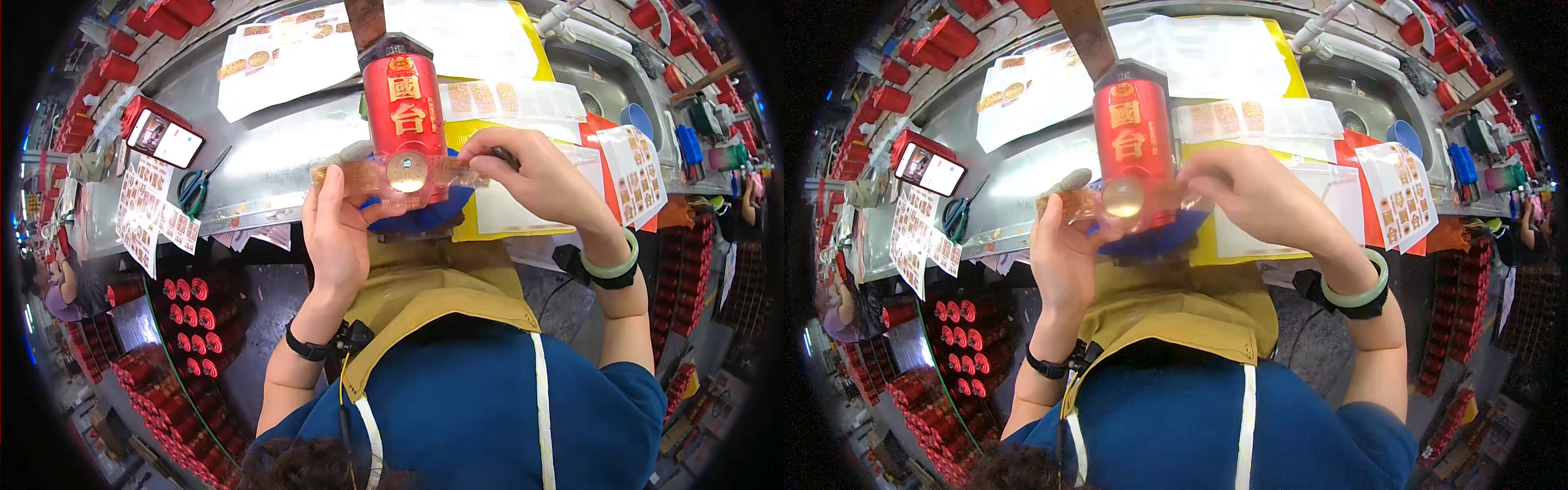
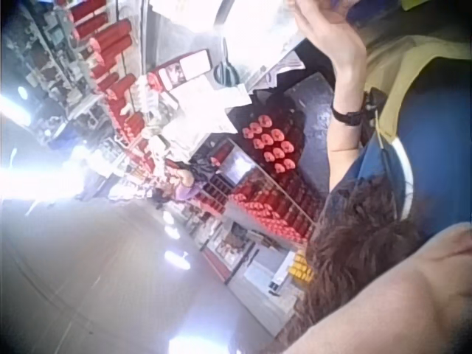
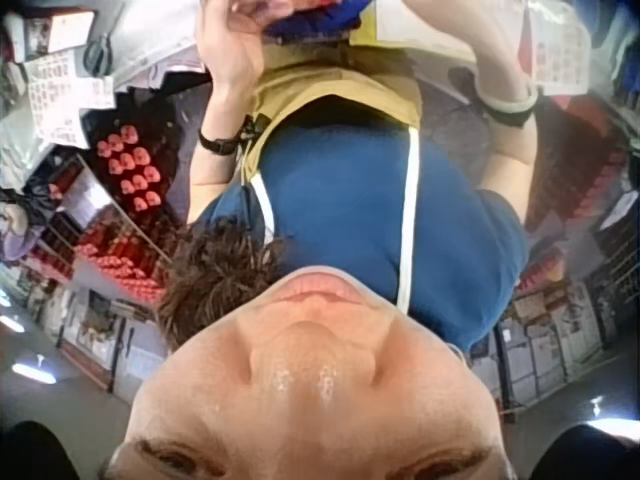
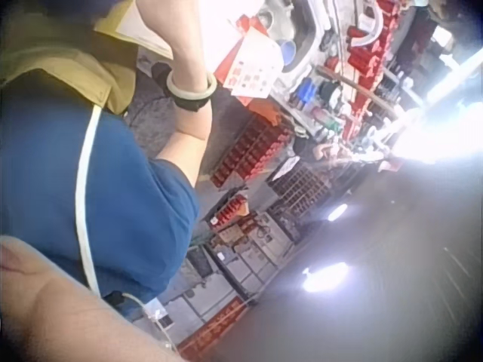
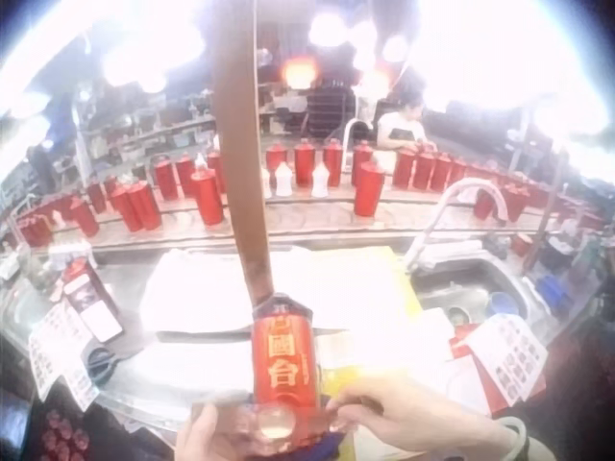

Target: Applying decorative labels and stickers to red metal canisters on a production line.

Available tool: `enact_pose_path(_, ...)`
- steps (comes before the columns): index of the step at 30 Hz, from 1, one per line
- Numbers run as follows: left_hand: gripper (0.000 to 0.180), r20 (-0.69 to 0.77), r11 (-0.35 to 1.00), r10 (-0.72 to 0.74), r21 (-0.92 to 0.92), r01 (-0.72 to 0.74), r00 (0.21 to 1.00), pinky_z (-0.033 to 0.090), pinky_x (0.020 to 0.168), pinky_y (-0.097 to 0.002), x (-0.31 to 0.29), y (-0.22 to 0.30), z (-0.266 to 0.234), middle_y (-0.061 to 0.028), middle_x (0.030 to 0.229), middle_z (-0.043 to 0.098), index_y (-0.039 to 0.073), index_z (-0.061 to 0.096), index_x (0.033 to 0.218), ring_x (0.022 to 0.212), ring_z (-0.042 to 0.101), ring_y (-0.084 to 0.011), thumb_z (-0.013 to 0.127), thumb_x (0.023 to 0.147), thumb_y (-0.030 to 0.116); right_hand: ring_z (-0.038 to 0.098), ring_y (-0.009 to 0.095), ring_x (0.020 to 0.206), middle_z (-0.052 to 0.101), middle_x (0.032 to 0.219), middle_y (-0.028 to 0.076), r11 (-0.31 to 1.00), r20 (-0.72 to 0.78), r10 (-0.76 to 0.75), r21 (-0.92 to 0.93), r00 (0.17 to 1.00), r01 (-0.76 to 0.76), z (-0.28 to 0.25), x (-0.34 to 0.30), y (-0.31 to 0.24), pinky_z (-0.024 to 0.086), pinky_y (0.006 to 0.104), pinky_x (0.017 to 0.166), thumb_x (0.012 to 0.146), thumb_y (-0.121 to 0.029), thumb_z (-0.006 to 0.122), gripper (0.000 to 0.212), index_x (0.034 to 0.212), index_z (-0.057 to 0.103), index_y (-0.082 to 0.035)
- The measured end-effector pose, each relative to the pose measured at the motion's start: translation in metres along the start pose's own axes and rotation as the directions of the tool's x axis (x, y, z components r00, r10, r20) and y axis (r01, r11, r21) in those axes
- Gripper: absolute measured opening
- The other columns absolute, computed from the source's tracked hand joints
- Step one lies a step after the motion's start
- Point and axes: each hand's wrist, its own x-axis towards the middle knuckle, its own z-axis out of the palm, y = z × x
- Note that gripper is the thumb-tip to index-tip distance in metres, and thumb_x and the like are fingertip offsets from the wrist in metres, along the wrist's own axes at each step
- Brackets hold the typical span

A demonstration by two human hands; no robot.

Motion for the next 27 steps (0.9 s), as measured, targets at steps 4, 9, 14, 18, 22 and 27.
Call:
enact_pose_path(4, 0.038, -0.018, 0.98, 0.022, 0.197, -0.018, 1.0, 0.064, 0.073, -0.04, 0.004, -0.004, -0.006, -0.015, 0.113, 0.071, -0.002, 0.058, 0.134, 0.089, 0.073, -0.0244, 0.046, 0.11, 0.026, 0.058, 0.016, 0.076, 0.068, 0.086, 0.01, 0.998, -0.058, -0.001, -0.058, 0.998, -0.003, 0.003, 0.006, 0.01, 0.049, 0.031, 0.073, 0.102, -0.012, 0.06, 0.02, 0.11, 0.067, 0.004)
enact_pose_path(9, 0.036, 0.043, 0.992, -0.005, 0.123, 0.0, 0.999, 0.063, 0.073, -0.0347, 0.009, 0.007, -0.01, -0.0157, 0.107, 0.072, -0.004, 0.058, 0.134, 0.085, 0.074, -0.0218, 0.052, 0.11, 0.022, 0.049, 0.009, 0.073, 0.061, 0.08, 0.002, 0.986, -0.067, 0.048, 0.163, 0.997, -0.036, 0.01, 0.01, 0.012, 0.043, 0.0265, 0.066, 0.103, -0.019, 0.063, 0.023, 0.102, 0.067, 0.003)
enact_pose_path(14, 0.035, 0.018, 0.908, 0.01, 0.419, -0.017, 1.0, 0.06, 0.073, -0.0297, 0.018, 0.005, -0.015, -0.0142, 0.106, 0.073, -0.005, 0.06, 0.133, 0.085, 0.072, -0.0171, 0.059, 0.106, 0.017, 0.043, 0.004, 0.069, 0.057, 0.075, -0.004, 0.982, -0.128, 0.096, 0.172, 0.987, -0.073, 0.024, 0.015, 0.02, 0.037, 0.0235, 0.062, 0.099, -0.02, 0.072, 0.021, 0.094, 0.066, 0.0)
enact_pose_path(18, 0.035, -0.006, 0.946, -0.049, 0.32, 0.048, 0.999, 0.06, 0.073, -0.0288, 0.024, 0.0, -0.028, -0.0153, 0.112, 0.073, -0.005, 0.061, 0.133, 0.086, 0.072, -0.0163, 0.058, 0.106, 0.017, 0.048, 0.004, 0.07, 0.06, 0.075, -0.005, 0.98, -0.118, 0.11, 0.181, 0.987, -0.087, 0.022, 0.017, 0.021, 0.04, 0.0227, 0.063, 0.098, -0.019, 0.073, 0.021, 0.094, 0.065, 0.0)
enact_pose_path(22, 0.032, 0.046, 0.986, -0.159, 0.064, 0.156, 0.986, 0.058, 0.076, -0.0311, 0.028, 0.012, -0.027, -0.0143, 0.111, 0.074, -0.004, 0.063, 0.13, 0.092, 0.071, -0.0181, 0.062, 0.104, 0.014, 0.055, 0.004, 0.077, 0.065, 0.084, -0.001, 0.958, -0.087, 0.129, 0.269, 0.988, -0.102, 0.025, 0.017, 0.03, 0.045, 0.023, 0.07, 0.1, -0.018, 0.07, 0.019, 0.098, 0.066, 0.0)
enact_pose_path(27, 0.023, -0.015, 0.916, -0.111, 0.387, 0.108, 0.994, 0.056, 0.077, -0.0291, 0.029, 0.008, -0.025, -0.0128, 0.108, 0.073, -0.002, 0.066, 0.118, 0.091, 0.069, -0.0167, 0.072, 0.098, 0.009, 0.058, 0.006, 0.086, 0.067, 0.096, 0.003, 0.842, -0.004, 0.111, 0.532, 0.994, -0.092, 0.025, 0.019, 0.032, 0.046, 0.0244, 0.08, 0.102, -0.027, 0.068, 0.026, 0.105, 0.068, -0.001)
